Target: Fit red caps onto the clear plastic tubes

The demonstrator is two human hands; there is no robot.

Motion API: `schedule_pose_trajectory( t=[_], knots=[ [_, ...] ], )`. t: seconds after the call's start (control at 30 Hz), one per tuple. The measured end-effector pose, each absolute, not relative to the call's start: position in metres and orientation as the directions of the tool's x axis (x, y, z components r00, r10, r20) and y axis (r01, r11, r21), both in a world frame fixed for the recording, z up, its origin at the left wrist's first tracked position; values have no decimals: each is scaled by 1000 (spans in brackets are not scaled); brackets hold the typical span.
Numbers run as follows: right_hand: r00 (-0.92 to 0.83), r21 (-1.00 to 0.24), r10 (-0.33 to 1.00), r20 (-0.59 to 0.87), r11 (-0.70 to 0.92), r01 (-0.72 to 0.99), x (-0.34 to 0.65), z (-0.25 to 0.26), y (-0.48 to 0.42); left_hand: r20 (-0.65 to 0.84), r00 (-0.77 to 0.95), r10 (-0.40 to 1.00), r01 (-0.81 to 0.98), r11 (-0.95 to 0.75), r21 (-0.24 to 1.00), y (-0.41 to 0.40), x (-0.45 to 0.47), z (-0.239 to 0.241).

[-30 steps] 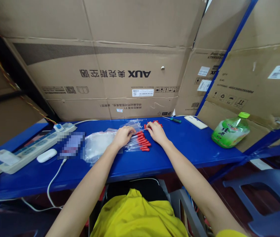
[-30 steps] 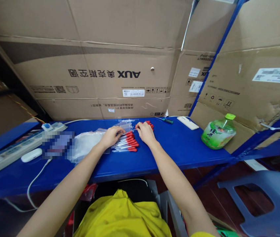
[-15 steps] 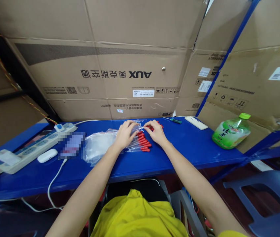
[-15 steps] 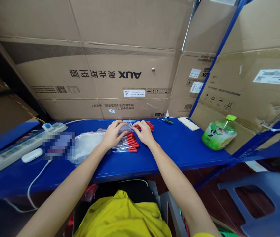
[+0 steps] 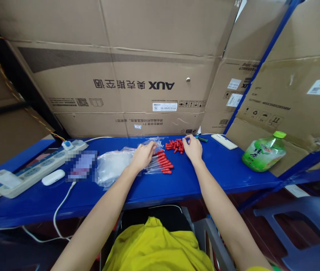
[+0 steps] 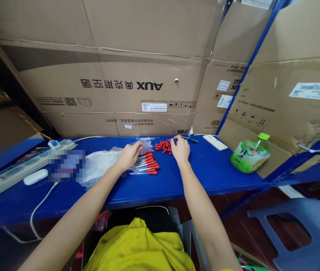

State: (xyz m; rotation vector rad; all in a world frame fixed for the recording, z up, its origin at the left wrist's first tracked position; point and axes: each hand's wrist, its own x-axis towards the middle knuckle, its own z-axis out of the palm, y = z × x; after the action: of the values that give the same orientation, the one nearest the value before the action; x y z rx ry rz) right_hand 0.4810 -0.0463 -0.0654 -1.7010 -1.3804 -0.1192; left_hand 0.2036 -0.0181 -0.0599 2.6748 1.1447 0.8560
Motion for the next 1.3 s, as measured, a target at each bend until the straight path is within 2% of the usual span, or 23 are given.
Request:
schedule_pose_trajectory(
  t=[0.13,0.27,0.47,0.67,0.8,0.93,1.1,1.2,1.3],
  knots=[
    [428,-564,804,412,-144,813,486,-73,-43,503,510,698,609,-706,362,-19,204,-61],
    [424,-555,813,398,-155,817,481,-74,-44,508,491,708,608,-696,382,-21,205,-59],
    [416,-701,771,482,54,711,479,-67,-42,447,445,776,675,-619,401,-24,205,-57],
    [164,-749,852,496,325,577,461,-68,-43,407,520,750,653,-657,377,-25,207,-60],
    [2,-794,863,506,464,393,441,-70,-46,410,556,723,628,-689,361,-29,209,-59],
    [-150,-788,844,516,536,303,430,-74,-48,449,558,698,595,-714,369,-30,209,-58],
    [-240,-737,821,519,572,361,426,-78,-49,499,567,655,556,-752,355,-30,209,-58],
    [-250,-699,806,536,590,404,426,-77,-50,510,553,659,563,-747,355,-30,210,-59],
    [-181,-712,809,558,580,397,426,-74,-50,501,531,683,590,-723,360,-29,211,-60]
  ],
)
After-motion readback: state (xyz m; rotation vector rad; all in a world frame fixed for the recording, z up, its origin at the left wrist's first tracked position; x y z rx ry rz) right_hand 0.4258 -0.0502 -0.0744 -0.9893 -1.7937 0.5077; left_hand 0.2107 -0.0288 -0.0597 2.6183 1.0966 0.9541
